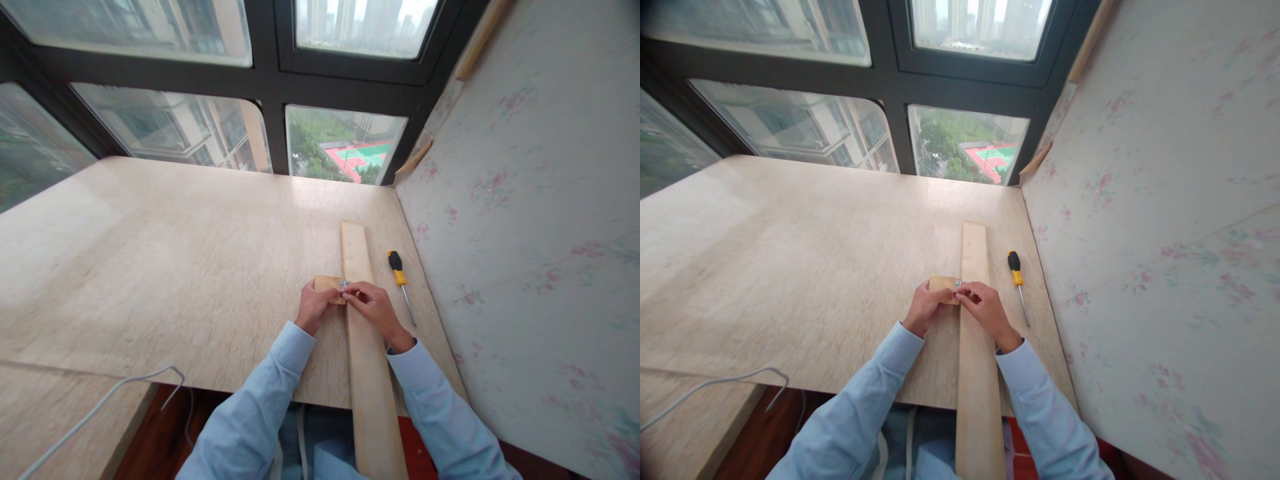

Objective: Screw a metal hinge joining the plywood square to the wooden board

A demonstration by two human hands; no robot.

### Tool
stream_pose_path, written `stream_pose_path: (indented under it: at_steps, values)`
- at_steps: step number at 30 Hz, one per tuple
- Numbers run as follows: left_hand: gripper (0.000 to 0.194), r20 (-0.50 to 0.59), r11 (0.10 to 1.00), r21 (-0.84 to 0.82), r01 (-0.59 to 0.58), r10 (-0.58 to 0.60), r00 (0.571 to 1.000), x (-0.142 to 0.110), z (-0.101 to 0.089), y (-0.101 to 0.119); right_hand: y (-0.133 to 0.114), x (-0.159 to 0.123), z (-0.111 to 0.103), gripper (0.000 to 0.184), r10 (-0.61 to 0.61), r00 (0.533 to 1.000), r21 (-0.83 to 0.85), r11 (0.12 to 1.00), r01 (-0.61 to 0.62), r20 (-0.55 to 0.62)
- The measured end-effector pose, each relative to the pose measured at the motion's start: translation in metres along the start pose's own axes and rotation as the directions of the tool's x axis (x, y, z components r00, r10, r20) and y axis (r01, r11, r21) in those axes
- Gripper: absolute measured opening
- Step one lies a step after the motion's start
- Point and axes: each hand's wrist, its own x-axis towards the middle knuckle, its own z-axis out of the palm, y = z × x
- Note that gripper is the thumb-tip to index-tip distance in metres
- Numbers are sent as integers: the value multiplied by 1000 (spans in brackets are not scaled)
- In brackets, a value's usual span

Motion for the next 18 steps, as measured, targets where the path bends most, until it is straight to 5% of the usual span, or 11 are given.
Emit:
stream_pose_path:
  at_steps: [18]
  values:
    - [35, -23, 1000, 6, -11, 11, 1000, -1, 2, 1, -1, 0, -4, 18, -70, 997, -58, 996, 73, 42]
